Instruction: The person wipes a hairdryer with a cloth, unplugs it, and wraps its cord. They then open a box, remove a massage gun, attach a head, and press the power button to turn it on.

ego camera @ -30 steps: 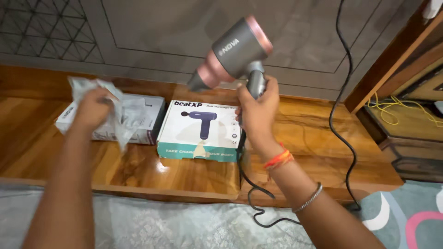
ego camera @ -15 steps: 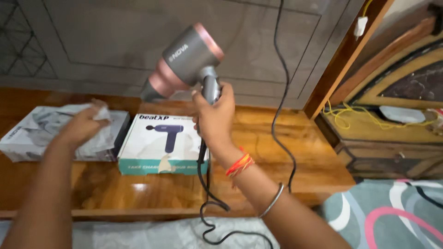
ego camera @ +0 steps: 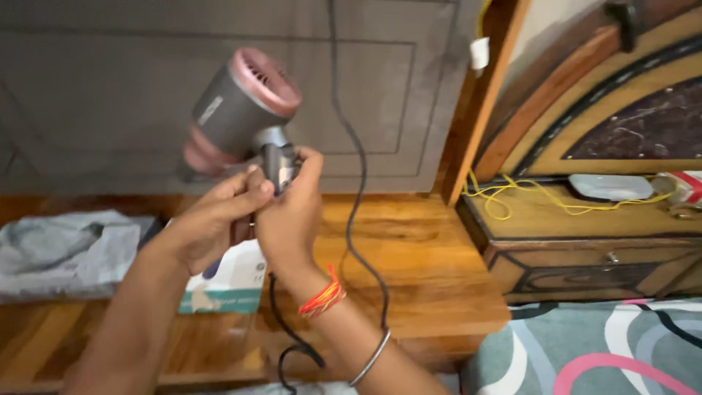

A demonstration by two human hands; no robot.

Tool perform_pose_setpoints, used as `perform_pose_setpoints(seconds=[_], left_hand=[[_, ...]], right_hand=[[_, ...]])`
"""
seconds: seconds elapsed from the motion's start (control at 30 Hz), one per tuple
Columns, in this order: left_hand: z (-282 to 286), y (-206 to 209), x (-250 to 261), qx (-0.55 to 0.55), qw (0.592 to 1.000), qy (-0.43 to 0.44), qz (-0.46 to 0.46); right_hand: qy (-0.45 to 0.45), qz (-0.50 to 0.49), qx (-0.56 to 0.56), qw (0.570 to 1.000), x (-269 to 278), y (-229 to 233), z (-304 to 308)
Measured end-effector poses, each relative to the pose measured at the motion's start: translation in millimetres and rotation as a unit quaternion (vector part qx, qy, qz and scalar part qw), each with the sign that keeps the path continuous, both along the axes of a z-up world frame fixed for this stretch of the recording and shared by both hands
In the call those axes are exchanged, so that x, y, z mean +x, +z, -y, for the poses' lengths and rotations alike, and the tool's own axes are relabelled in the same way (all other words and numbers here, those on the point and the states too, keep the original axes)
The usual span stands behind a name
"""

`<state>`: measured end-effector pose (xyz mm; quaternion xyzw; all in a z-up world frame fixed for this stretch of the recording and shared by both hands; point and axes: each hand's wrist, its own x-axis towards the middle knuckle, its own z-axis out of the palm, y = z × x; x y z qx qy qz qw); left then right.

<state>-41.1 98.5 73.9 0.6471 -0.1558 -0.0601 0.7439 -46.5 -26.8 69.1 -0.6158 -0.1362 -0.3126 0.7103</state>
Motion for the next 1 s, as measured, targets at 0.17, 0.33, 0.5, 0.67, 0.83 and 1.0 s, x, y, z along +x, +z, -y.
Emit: perform_pose_setpoints(seconds=[0.17,0.33,0.5,0.67,0.83,1.0], left_hand=[[59,23,11,-0.061,0.992,0.101,0.040],[90,28,18,-0.058,0.985,0.131,0.094],[83,25,20,-0.053,0.970,0.181,0.156],[70,44,31,-0.063,0.946,0.278,0.157],[63,78,43,-0.027,0.922,0.344,0.177],[76,97,57,0.011,0.907,0.362,0.216]], right_hand=[[-0.011,0.065,-0.005,0.998,-2,18,32],[0.041,0.101,-0.026,0.994,4,18,60],[0.008,0.229,-0.162,0.960,0,21,80],[-0.156,0.212,-0.214,0.941,37,70,113],[-0.267,0.308,-0.239,0.881,113,158,144],[-0.269,0.339,-0.400,0.808,198,232,153]])
